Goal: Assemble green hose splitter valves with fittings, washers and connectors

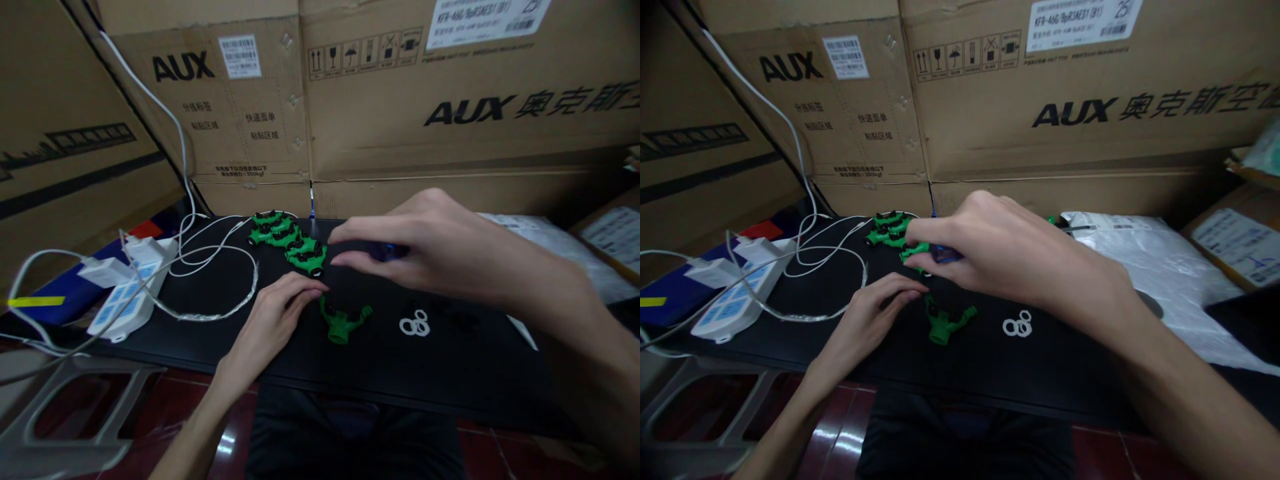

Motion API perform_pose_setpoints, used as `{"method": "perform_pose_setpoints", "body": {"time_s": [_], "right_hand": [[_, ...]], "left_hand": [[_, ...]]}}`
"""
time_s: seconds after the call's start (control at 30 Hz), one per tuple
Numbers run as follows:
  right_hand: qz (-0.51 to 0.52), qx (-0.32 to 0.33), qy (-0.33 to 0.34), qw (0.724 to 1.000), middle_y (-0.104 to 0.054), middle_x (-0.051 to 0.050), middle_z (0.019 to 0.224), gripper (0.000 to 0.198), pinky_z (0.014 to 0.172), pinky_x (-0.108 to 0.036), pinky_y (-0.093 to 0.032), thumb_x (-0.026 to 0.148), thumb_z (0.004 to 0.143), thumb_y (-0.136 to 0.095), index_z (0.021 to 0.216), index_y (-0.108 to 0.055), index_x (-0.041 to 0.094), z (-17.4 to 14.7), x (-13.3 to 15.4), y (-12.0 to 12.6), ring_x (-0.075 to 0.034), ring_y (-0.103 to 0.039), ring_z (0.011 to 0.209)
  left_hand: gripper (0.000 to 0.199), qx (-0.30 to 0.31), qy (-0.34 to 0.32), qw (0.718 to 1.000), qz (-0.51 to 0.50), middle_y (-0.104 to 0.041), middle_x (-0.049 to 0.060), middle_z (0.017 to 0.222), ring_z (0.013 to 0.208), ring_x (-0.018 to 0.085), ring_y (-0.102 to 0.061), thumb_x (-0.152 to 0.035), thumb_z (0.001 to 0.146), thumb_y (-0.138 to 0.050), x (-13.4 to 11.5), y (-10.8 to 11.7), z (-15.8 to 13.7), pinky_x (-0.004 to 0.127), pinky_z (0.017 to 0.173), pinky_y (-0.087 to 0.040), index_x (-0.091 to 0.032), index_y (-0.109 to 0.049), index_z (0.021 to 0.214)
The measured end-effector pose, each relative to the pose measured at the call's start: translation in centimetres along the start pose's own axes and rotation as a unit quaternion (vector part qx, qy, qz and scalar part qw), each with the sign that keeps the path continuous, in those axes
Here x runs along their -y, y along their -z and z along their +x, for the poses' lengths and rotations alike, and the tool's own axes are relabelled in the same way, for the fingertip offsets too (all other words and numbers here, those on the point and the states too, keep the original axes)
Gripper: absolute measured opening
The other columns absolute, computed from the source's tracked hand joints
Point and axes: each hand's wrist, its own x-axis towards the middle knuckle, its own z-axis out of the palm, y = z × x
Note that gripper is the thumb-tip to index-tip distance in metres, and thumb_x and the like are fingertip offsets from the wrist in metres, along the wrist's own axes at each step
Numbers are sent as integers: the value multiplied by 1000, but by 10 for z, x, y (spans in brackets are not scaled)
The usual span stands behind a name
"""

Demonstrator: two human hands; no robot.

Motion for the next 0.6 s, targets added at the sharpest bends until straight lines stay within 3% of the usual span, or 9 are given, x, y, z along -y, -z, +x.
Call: {"method": "perform_pose_setpoints", "body": {"time_s": [0.1,0.2,0.4,0.6], "right_hand": [[19,-55,16,998,-70,5,73,27,58,-22,-37,40,101,-56,105,-75,22,14,8,14,-6,-58,57],[53,-77,8,996,-74,5,85,27,66,-20,-41,39,101,-54,104,-75,21,22,16,21,-6,-64,71],[83,-64,-12,994,-77,7,89,26,67,-18,-44,40,101,-54,104,-75,25,19,20,16,-7,-65,76],[127,-52,-26,990,-76,8,83,27,64,-17,-45,43,99,-54,99,-75,26,21,18,13,-7,-66,76]], "left_hand": [[15,16,17,997,-77,-78,0,100,90,17,-74,-24,100,-61,-15,-13,8,27,82,-59,-25,-76,105],[15,31,25,995,-91,-80,-2,98,91,17,-75,-21,97,-66,-22,-22,13,28,85,-59,-27,-78,103],[15,46,-6,997,-66,-79,0,102,101,20,-73,-18,95,-68,-19,-30,14,34,98,-56,-26,-80,96],[14,33,-24,999,-28,-79,0,104,103,18,-71,-16,93,-70,-15,-35,13,30,94,-57,-24,-80,98]]}}
